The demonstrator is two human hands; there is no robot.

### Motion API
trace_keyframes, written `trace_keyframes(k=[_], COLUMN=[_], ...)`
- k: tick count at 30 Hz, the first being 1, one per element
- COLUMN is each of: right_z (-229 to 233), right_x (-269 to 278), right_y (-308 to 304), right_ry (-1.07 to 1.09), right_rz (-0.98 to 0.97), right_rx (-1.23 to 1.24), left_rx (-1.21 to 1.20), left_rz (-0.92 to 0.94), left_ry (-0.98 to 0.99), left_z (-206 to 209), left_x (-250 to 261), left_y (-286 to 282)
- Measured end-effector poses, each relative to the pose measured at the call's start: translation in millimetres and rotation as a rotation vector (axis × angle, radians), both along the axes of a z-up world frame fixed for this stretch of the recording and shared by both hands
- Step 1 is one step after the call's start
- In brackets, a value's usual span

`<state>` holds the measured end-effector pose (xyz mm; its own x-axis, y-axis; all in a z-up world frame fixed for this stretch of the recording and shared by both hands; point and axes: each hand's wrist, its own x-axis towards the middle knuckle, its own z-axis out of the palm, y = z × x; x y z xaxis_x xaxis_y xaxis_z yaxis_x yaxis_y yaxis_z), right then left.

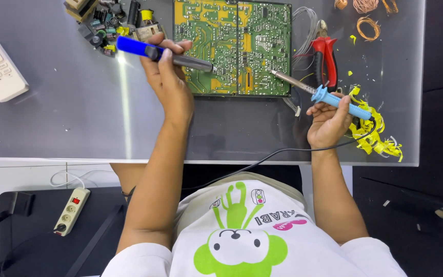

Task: The person uses a soldering iron and a desoldering pump to remove components from a green circuit board. They heat the solder joints with the iron and then use the pump to extract the molten solder, repeating the process across different points on the board.

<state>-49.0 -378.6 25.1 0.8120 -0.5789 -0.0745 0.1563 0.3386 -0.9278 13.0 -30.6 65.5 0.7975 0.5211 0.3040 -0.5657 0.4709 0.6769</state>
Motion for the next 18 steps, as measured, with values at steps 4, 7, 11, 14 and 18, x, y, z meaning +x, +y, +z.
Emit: trace_keyframes(k=[4,7,11,14,18], right_z=[-6,-6,-7,-7,-10], right_x=[0,0,0,-1,0], right_y=[-4,-5,-7,-8,-9], right_ry=[-0.002,-0.039,-0.022,-0.02,-0.038], right_rz=[-0.001,0.003,-0.02,-0.005,0.02], right_rx=[0.005,0.033,0.068,0.07,0.075], left_rx=[-0.117,-0.131,0.038,0.105,0.1], left_rz=[-0.153,-0.205,-0.203,-0.197,-0.191], left_ry=[0.003,0.02,0.108,0.134,0.114], left_z=[20,19,19,21,17], left_x=[12,19,21,23,30], left_y=[-40,-70,-96,-102,-111])
